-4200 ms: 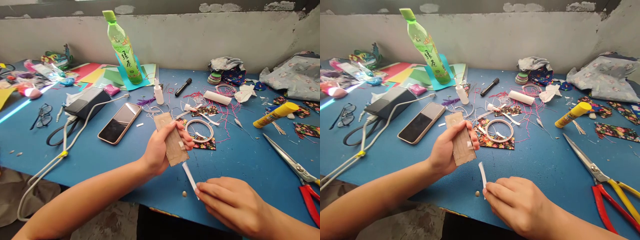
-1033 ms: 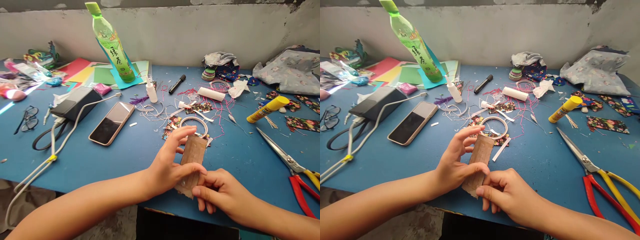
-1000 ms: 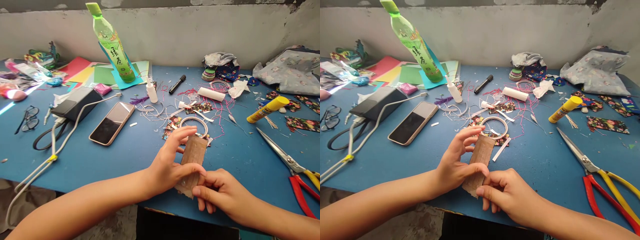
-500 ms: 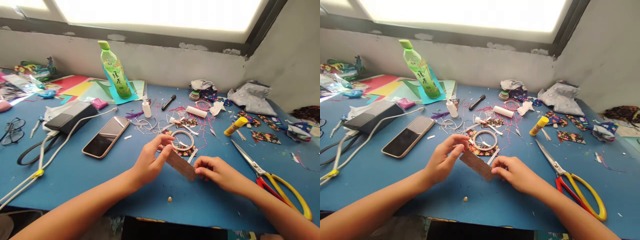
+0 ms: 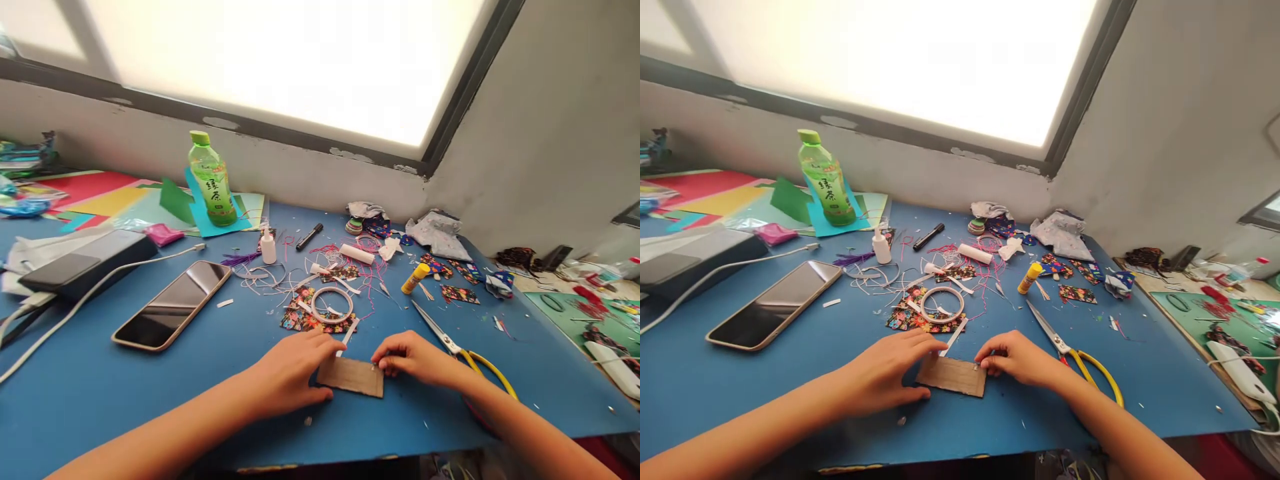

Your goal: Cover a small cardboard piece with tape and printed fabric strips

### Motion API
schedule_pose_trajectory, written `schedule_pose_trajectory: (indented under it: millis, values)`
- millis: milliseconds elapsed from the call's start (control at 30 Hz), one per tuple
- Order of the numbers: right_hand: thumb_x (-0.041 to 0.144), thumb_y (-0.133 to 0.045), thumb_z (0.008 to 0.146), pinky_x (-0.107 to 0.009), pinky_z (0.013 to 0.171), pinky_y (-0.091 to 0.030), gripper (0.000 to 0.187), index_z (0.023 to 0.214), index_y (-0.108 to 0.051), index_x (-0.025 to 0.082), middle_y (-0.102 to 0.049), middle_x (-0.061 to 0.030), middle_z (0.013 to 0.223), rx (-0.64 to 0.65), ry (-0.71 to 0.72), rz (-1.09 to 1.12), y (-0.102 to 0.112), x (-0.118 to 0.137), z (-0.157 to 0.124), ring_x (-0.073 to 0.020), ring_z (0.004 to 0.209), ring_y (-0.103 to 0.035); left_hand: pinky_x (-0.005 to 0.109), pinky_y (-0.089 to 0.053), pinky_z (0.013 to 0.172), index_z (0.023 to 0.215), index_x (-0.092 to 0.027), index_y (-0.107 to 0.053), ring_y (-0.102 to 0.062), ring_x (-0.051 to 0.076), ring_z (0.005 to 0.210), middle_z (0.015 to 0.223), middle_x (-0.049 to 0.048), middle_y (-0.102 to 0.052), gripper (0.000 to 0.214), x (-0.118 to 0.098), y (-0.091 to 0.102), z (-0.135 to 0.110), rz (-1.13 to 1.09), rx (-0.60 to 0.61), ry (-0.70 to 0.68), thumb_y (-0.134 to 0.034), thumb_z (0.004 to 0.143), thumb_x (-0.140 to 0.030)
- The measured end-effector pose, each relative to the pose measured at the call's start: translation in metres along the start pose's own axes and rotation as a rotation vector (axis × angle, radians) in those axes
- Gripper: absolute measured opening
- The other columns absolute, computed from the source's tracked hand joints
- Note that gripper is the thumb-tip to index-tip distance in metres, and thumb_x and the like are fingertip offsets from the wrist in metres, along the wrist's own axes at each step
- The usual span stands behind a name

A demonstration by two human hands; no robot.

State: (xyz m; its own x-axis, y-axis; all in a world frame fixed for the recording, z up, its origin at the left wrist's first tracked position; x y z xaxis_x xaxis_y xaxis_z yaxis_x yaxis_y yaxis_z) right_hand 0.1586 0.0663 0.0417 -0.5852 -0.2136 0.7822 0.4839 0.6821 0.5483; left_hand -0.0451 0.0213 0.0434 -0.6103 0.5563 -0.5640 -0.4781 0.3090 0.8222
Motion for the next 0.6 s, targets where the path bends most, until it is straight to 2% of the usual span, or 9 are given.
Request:
schedule_pose_trajectory:
  millis: [67, 100, 133, 200, 267, 300, 367, 467, 600]
  values:
    - [0.041, -0.061, 0.082, -0.025, 0.059, -0.050, 0.029, 0.085, -0.074, 0.015, -0.070, -0.0034, 0.071, -0.101, 0.046, -0.083, 0.024, 0.013, -0.007, -0.0131, 0.060, -0.062, 0.040, -0.048, 0.092, 0.126, -0.019, -0.054, -0.060, 0.026, 0.106, 0.113, 0.0074, -0.066, 0.052, 0.001, -0.002, 0.000, -0.015, 0.040, 0.027, -0.068, 0.076, -0.025]
    - [0.044, -0.062, 0.082, -0.025, 0.058, -0.050, 0.031, 0.085, -0.074, 0.016, -0.071, -0.0036, 0.071, -0.179, 0.066, -0.125, 0.044, 0.021, -0.010, -0.0133, 0.059, -0.062, 0.039, -0.048, 0.092, 0.126, -0.019, -0.053, -0.061, 0.026, 0.105, 0.113, 0.0071, -0.066, 0.052, 0.001, -0.003, 0.000, -0.024, 0.049, 0.039, -0.067, 0.077, -0.024]
    - [0.047, -0.063, 0.081, -0.026, 0.058, -0.050, 0.034, 0.086, -0.074, 0.016, -0.071, -0.0036, 0.071, -0.276, 0.081, -0.164, 0.069, 0.028, -0.013, -0.0135, 0.058, -0.062, 0.039, -0.048, 0.092, 0.127, -0.020, -0.053, -0.061, 0.025, 0.105, 0.114, 0.0072, -0.066, 0.052, 0.001, -0.003, 0.000, -0.029, 0.050, 0.047, -0.067, 0.077, -0.025]
    - [0.054, -0.060, 0.082, -0.029, 0.068, -0.051, 0.041, 0.092, -0.073, 0.017, -0.071, -0.0053, 0.081, -0.549, 0.085, -0.241, 0.131, 0.038, -0.020, -0.0158, 0.070, -0.064, 0.040, -0.046, 0.095, 0.128, -0.021, -0.052, -0.060, 0.026, 0.108, 0.116, 0.0075, -0.066, 0.055, 0.000, -0.004, 0.001, -0.034, 0.041, 0.056, -0.069, 0.076, -0.027]
    - [0.056, -0.039, 0.094, -0.032, 0.077, -0.051, 0.050, 0.101, -0.068, 0.016, -0.069, -0.0073, 0.094, -0.829, 0.036, -0.306, 0.193, 0.038, -0.027, -0.0167, 0.082, -0.063, 0.041, -0.045, 0.097, 0.127, -0.021, -0.052, -0.059, 0.026, 0.111, 0.118, 0.0083, -0.065, 0.055, 0.000, -0.005, 0.001, -0.044, 0.017, 0.054, -0.070, 0.075, -0.029]
    - [0.052, -0.037, 0.097, -0.034, 0.080, -0.051, 0.047, 0.106, -0.065, 0.015, -0.067, -0.0078, 0.101, -0.916, -0.008, -0.333, 0.218, 0.034, -0.027, -0.0174, 0.087, -0.063, 0.041, -0.045, 0.098, 0.126, -0.021, -0.053, -0.058, 0.026, 0.113, 0.120, 0.0088, -0.063, 0.054, 0.000, -0.005, 0.001, -0.052, -0.001, 0.051, -0.070, 0.076, -0.029]
    - [0.041, -0.049, 0.096, -0.041, 0.085, -0.052, 0.035, 0.119, -0.057, 0.015, -0.061, -0.0078, 0.116, -0.998, -0.122, -0.379, 0.252, 0.017, -0.021, -0.0200, 0.098, -0.062, 0.041, -0.044, 0.100, 0.125, -0.021, -0.054, -0.056, 0.026, 0.117, 0.126, 0.0097, -0.060, 0.051, 0.000, -0.006, 0.002, -0.073, -0.026, 0.046, -0.068, 0.076, -0.027]
    - [0.034, -0.054, 0.094, -0.042, 0.087, -0.052, 0.031, 0.120, -0.058, 0.016, -0.059, -0.0083, 0.122, -1.011, -0.334, -0.433, 0.269, -0.022, 0.000, -0.0217, 0.103, -0.061, 0.039, -0.043, 0.102, 0.127, -0.021, -0.053, -0.054, 0.025, 0.119, 0.130, 0.0099, -0.057, 0.053, -0.002, -0.008, 0.002, -0.119, 0.010, 0.056, -0.067, 0.076, -0.023]
    - [0.033, -0.056, 0.093, -0.042, 0.087, -0.053, 0.030, 0.120, -0.057, 0.018, -0.058, -0.0091, 0.124, -1.050, -0.521, -0.459, 0.261, -0.063, 0.026, -0.0213, 0.103, -0.061, 0.037, -0.044, 0.100, 0.128, -0.025, -0.052, -0.057, 0.024, 0.115, 0.128, 0.0068, -0.058, 0.057, -0.008, -0.016, 0.002, -0.144, 0.094, 0.037, -0.069, 0.074, -0.026]
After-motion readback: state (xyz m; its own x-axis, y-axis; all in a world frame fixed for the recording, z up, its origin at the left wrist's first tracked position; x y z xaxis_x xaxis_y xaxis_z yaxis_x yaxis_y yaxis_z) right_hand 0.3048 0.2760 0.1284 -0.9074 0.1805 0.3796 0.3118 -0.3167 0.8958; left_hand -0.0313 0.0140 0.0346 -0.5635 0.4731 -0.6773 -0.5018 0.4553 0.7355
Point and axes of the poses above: each hand's wrist, its own z-axis towards the middle knuckle, its own y-axis out of the back of the hand, x = y × z, the point moved 5 cm from there along z, towards the middle knuckle
